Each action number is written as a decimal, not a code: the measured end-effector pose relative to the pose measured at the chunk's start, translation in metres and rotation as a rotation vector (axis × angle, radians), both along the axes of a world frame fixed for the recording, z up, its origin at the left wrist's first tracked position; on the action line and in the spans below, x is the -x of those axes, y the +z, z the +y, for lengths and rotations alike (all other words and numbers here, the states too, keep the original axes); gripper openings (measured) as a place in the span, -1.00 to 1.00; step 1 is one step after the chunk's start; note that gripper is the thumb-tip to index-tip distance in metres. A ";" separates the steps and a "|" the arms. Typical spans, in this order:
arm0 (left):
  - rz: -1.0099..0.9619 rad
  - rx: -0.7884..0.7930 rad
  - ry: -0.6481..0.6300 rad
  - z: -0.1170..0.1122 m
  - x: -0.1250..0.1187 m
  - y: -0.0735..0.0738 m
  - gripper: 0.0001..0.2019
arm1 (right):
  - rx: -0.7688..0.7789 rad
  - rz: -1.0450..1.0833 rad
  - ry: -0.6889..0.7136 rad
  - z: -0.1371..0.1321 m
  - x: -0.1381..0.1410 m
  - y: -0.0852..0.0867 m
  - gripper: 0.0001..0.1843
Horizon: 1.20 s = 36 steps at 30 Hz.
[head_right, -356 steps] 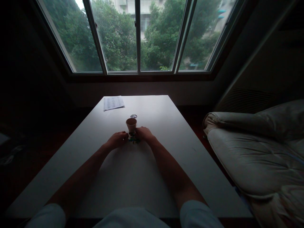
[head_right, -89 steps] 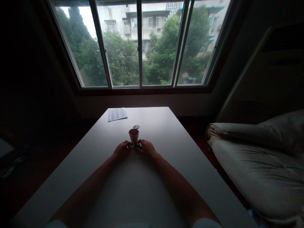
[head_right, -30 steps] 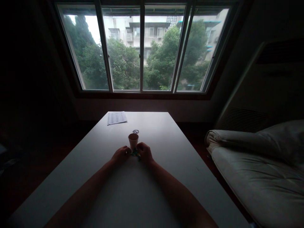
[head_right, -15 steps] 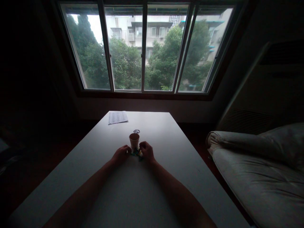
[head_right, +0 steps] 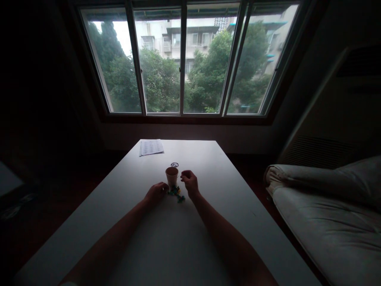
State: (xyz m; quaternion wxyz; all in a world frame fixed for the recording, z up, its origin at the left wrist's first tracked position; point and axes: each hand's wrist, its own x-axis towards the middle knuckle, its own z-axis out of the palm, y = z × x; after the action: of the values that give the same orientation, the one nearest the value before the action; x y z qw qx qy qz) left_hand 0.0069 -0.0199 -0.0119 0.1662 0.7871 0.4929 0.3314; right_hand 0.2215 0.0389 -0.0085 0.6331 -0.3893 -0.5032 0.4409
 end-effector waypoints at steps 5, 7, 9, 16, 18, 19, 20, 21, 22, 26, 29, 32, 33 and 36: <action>-0.026 0.018 0.020 -0.001 0.001 0.003 -0.82 | -0.057 0.007 0.010 0.012 0.015 0.025 -0.73; -0.034 0.026 0.043 -0.002 0.002 0.003 -0.81 | -0.073 -0.037 0.022 0.016 0.020 0.032 -0.73; -0.035 0.027 0.067 -0.002 0.002 0.003 -0.83 | -0.080 -0.079 0.054 0.019 0.022 0.036 -0.73; -0.081 -0.025 0.035 0.000 0.000 0.000 -0.84 | -0.036 0.010 -0.021 0.022 0.009 0.031 -0.74; -0.109 -0.042 0.024 0.001 0.000 0.000 -0.83 | 0.000 -0.001 -0.088 0.022 0.000 0.019 -0.74; -0.124 -0.045 0.021 0.002 0.000 0.000 -0.83 | 0.023 -0.022 -0.120 0.021 -0.005 0.012 -0.74; -0.143 -0.047 0.020 0.002 0.001 -0.001 -0.82 | 0.044 -0.055 -0.147 0.020 -0.009 0.004 -0.74; -0.166 -0.051 0.022 0.003 0.001 -0.001 -0.82 | 0.058 -0.096 -0.165 0.018 -0.013 -0.003 -0.74; -0.194 -0.054 0.031 0.003 0.000 -0.001 -0.82 | 0.065 -0.147 -0.166 0.017 -0.016 -0.009 -0.74; -0.360 -0.022 0.134 0.006 -0.005 0.002 -0.81 | 0.036 -0.282 -0.152 0.009 -0.014 -0.025 -0.73; -0.529 0.042 0.193 0.007 -0.013 0.014 -0.71 | 0.018 -0.336 -0.121 0.002 -0.002 -0.028 -0.74; -0.652 0.078 0.215 0.010 -0.022 0.031 -0.61 | 0.020 -0.358 -0.093 -0.005 0.007 -0.027 -0.74; -0.692 0.097 0.207 0.011 -0.025 0.036 -0.59 | 0.020 -0.357 -0.088 -0.006 0.008 -0.027 -0.74; -0.838 0.190 0.144 0.017 -0.031 0.044 -0.52 | 0.027 -0.329 -0.095 -0.008 0.006 -0.024 -0.73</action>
State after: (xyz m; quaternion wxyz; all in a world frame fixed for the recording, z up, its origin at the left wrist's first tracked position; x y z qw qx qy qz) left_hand 0.0381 -0.0028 0.0323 0.4002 0.5293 0.4648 0.5862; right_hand 0.2157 0.0310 -0.0327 0.5570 -0.4881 -0.5751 0.3476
